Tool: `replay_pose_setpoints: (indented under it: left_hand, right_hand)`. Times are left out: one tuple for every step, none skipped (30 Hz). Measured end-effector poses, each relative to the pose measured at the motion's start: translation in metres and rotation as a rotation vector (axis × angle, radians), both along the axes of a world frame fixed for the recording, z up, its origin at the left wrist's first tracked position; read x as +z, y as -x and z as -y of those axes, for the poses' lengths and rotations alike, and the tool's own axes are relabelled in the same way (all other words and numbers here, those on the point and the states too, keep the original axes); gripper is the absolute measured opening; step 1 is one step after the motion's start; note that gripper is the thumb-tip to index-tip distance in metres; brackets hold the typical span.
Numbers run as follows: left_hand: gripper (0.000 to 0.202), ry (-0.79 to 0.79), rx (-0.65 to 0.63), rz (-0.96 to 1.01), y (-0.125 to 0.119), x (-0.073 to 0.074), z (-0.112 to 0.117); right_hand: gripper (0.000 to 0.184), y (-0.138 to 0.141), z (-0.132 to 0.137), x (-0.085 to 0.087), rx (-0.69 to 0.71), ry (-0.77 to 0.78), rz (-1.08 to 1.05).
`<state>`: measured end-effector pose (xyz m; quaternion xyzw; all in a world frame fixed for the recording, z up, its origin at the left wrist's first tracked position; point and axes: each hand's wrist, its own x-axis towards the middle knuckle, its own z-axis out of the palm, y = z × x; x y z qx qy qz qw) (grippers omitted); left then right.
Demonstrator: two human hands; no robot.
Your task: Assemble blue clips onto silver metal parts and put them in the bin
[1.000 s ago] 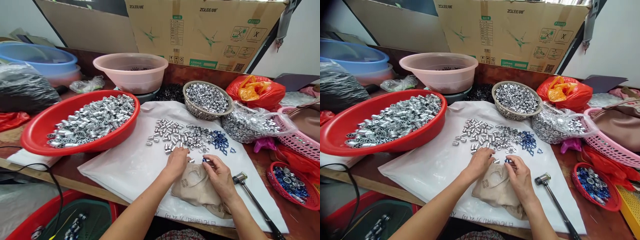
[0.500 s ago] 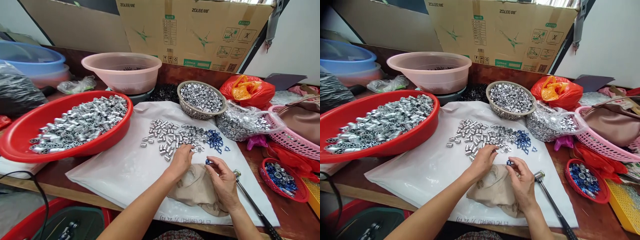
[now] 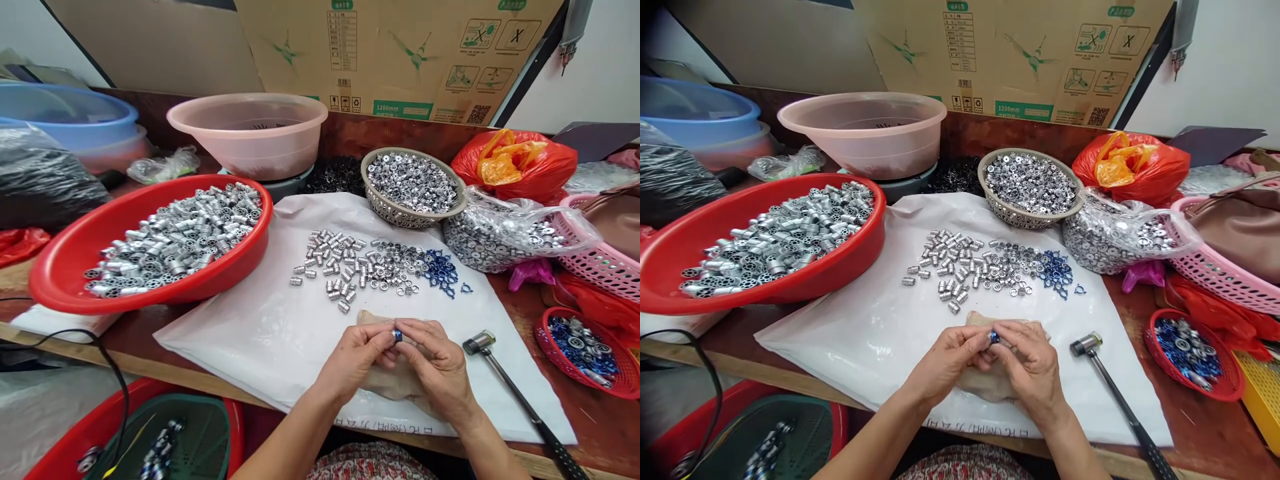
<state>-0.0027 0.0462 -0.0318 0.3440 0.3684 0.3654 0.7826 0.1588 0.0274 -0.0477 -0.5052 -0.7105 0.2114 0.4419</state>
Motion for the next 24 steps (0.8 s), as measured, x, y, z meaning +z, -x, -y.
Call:
replay_pose_setpoints:
  left_hand:
    - [0.030,0.044,-0.044,0.044,0.003,-0.002,-0.001]
    - [0.033,0.099,-0.091,0.095,0.006,-0.006,-0.002]
    - [0.036,0.154,-0.133,0.141,0.009,-0.009,-0.002]
    - [0.038,0.198,-0.165,0.175,0.012,-0.013,-0.001]
    - [0.039,0.227,-0.183,0.192,0.014,-0.016,0.001]
    - [0.040,0.240,-0.185,0.196,0.016,-0.018,0.003]
    - [0.039,0.240,-0.179,0.194,0.018,-0.019,0.006]
    - [0.038,0.241,-0.156,0.194,0.019,-0.020,0.009]
    - [0.036,0.245,-0.118,0.194,0.020,-0.019,0.011]
    - [0.034,0.253,-0.067,0.198,0.020,-0.018,0.014]
    - [0.032,0.268,-0.005,0.207,0.020,-0.016,0.016]
    - [0.030,0.290,0.058,0.220,0.020,-0.014,0.017]
    - [0.031,0.316,0.120,0.237,0.020,-0.012,0.018]
    - [0.033,0.341,0.170,0.256,0.020,-0.011,0.018]
    - [0.037,0.361,0.206,0.272,0.020,-0.009,0.018]
    - [0.039,0.374,0.239,0.283,0.021,-0.007,0.017]
    - [0.040,0.381,0.266,0.289,0.021,-0.006,0.016]
    - [0.040,0.384,0.287,0.293,0.022,-0.005,0.015]
    - [0.040,0.385,0.301,0.297,0.022,-0.004,0.014]
    - [0.040,0.385,0.311,0.303,0.023,-0.003,0.013]
    - [0.041,0.384,0.316,0.312,0.023,-0.003,0.012]
    - [0.041,0.382,0.315,0.323,0.022,-0.003,0.011]
    - [0.040,0.379,0.313,0.335,0.021,-0.003,0.010]
    - [0.038,0.373,0.312,0.347,0.019,-0.004,0.009]
  right_hand:
    - [0.025,0.000,0.001,0.000,0.029,0.038,-0.030]
    - [0.025,0.000,0.002,0.000,0.067,0.078,-0.062]
    - [0.025,0.000,0.003,0.000,0.114,0.115,-0.093]
    - [0.025,0.001,0.005,0.000,0.166,0.147,-0.116]
    - [0.026,0.001,0.007,0.001,0.215,0.173,-0.127]
    - [0.026,0.001,0.008,0.002,0.263,0.195,-0.123]
    - [0.026,0.002,0.007,0.004,0.311,0.214,-0.106]
    - [0.026,0.002,0.003,0.006,0.350,0.230,-0.071]
    - [0.024,0.002,-0.003,0.008,0.359,0.251,-0.004]
    - [0.022,0.002,-0.013,0.010,0.337,0.275,0.085]
    - [0.020,0.003,-0.026,0.011,0.281,0.294,0.180]
    - [0.019,0.004,-0.041,0.011,0.196,0.310,0.280]
    - [0.019,0.006,-0.057,0.010,0.096,0.318,0.356]
    - [0.018,0.009,-0.073,0.008,0.018,0.320,0.401]
    - [0.017,0.011,-0.087,0.006,-0.037,0.328,0.438]
    - [0.015,0.014,-0.099,0.003,-0.070,0.333,0.460]
    - [0.013,0.017,-0.108,0.000,-0.091,0.338,0.481]
    - [0.011,0.018,-0.112,-0.002,-0.104,0.342,0.497]
    - [0.010,0.019,-0.113,-0.003,-0.110,0.341,0.503]
    - [0.011,0.018,-0.110,-0.004,-0.108,0.336,0.503]
    - [0.013,0.016,-0.104,-0.003,-0.097,0.330,0.495]
    - [0.016,0.013,-0.095,-0.001,-0.081,0.325,0.485]
    - [0.019,0.009,-0.084,0.001,-0.066,0.322,0.476]
    - [0.021,0.005,-0.072,0.004,-0.048,0.322,0.453]
